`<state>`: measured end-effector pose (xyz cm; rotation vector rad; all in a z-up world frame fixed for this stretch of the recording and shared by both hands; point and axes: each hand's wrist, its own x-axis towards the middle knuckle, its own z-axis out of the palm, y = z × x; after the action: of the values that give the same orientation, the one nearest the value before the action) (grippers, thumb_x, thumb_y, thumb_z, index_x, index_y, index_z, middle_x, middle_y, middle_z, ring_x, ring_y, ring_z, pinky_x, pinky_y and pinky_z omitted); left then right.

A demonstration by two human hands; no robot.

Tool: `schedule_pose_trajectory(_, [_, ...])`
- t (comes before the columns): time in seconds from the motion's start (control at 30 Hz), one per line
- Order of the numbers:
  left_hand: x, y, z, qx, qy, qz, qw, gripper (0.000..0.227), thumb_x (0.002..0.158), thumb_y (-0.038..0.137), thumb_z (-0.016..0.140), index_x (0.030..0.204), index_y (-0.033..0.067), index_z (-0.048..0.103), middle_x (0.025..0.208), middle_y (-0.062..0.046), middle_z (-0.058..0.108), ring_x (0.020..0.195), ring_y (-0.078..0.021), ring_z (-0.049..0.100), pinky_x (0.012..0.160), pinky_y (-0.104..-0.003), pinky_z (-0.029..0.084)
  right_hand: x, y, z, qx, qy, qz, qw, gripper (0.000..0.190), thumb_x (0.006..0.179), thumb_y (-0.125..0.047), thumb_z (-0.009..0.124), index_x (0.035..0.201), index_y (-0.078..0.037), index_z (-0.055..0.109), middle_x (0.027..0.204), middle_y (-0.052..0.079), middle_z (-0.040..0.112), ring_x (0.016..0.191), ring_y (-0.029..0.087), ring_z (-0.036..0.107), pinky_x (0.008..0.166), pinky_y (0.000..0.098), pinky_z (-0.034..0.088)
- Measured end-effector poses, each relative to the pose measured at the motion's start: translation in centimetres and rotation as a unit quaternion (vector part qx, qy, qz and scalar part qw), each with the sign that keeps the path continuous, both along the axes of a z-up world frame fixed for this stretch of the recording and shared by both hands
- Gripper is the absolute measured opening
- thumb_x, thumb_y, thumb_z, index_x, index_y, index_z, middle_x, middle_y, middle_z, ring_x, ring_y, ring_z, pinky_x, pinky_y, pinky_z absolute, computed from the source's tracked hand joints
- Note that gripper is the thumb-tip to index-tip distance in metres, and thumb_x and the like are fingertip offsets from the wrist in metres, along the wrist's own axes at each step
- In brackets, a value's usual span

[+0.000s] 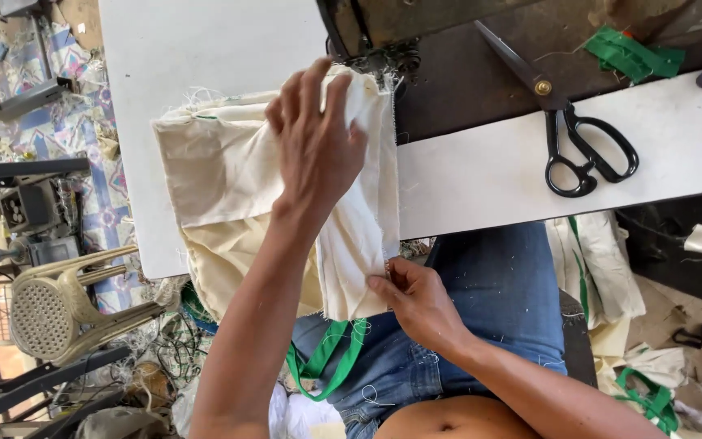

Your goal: Aligning and folding the edges of a fabric tote bag on a sewing machine table in preparation for stitching.

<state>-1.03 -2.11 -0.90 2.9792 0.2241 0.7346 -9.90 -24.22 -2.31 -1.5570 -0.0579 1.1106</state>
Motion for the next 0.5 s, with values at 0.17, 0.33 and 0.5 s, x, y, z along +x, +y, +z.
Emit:
schedule_pose_trajectory(0.17, [4.3,1.5,-2.5,-0.013,0.072,0.035,0.997,0.019,0.069,0.008,0.071,0.087,0.0070,0.065,0.099,-0.009,0.061,0.101,-0.0325,0.054,0.086,-0.048,0.031,-0.2,0.0,-0.3,-0.088,0.002,-0.041,0.995,0.028,0.086,-0.035,0.069,0.076,-0.009,0.062,0.084,0.002,0.050,0.072,0.016,0.045,0.064,0.0330,0.033])
schedule_pose_trajectory(0.33, [4.9,2.0,-3.8,-0.087,0.129,0.045,0.987,0.013,0.083,0.025,0.076,0.093,0.0183,0.076,0.095,-0.003,0.061,0.092,-0.0277,0.058,0.083,-0.045,0.028,0.0,-0.9,-0.5,-0.105,0.010,-0.018,0.994,0.029,0.086,-0.038,0.062,0.086,-0.010,0.069,0.088,0.003,0.059,0.078,0.017,0.052,0.068,0.0330,0.038])
schedule_pose_trajectory(0.5, [4.9,2.7,-5.1,-0.124,0.120,0.068,0.983,0.028,0.080,0.040,0.078,0.103,0.0247,0.078,0.101,0.000,0.065,0.103,-0.0270,0.057,0.090,-0.045,0.029,0.5,-0.5,-1.2,-0.066,-0.012,-0.055,0.996,0.042,0.094,-0.045,0.066,0.074,-0.010,0.054,0.085,0.003,0.043,0.075,0.017,0.038,0.070,0.0340,0.032])
